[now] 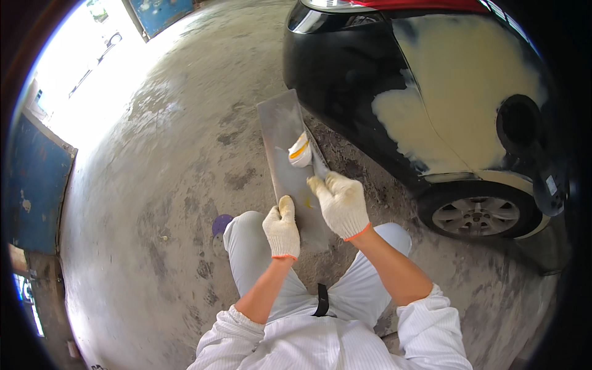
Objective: The person applies beige body filler to the rear bumper of a black car using a metal spreader and a smaller scraper. They scoop filler from a can, spread it evenly over the damaged area, and smooth the surface.
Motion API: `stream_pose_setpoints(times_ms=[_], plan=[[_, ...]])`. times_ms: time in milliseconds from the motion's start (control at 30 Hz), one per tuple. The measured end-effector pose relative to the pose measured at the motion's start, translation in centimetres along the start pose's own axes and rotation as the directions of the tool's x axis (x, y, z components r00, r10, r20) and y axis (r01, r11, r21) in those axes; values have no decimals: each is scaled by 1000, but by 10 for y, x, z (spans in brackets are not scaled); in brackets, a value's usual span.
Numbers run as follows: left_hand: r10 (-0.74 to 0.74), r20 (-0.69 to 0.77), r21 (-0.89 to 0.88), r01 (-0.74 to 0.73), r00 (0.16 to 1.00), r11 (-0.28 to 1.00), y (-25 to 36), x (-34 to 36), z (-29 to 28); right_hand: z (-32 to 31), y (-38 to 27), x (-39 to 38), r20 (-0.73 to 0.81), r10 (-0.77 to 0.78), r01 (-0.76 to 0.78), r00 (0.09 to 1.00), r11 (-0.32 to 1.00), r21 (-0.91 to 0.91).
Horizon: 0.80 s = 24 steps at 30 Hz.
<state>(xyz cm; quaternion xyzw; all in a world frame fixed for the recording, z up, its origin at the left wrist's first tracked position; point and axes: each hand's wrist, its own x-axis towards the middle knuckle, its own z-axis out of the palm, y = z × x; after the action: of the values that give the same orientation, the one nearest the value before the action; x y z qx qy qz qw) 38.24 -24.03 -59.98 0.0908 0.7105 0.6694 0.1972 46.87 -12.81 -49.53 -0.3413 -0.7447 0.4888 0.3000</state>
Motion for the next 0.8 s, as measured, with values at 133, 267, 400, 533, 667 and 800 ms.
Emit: stream_pose_setpoints(times_ms=[133,267,400,533,667,800], plan=[[60,-54,89,-55,997,995,10,17,-12,-20,8,8,203,-143,210,969,909,-359],[211,17,442,-196,977,875,20,18,-16,-21,-7,17,-84,-535,375,841,687,-622],[257,63,487,-255,964,835,22,14,-13,-6,-2,12,222,-381,428,897,632,-646],[234,77,526,-239,969,816,23,14,-16,-3,26,17,205,-455,462,866,576,-675],[237,97,587,-248,967,770,24,16,-20,-9,31,27,129,-403,392,906,683,-616],[356,128,553,-365,926,749,33,21,-24,-23,9,31,151,-262,303,953,815,-495]])
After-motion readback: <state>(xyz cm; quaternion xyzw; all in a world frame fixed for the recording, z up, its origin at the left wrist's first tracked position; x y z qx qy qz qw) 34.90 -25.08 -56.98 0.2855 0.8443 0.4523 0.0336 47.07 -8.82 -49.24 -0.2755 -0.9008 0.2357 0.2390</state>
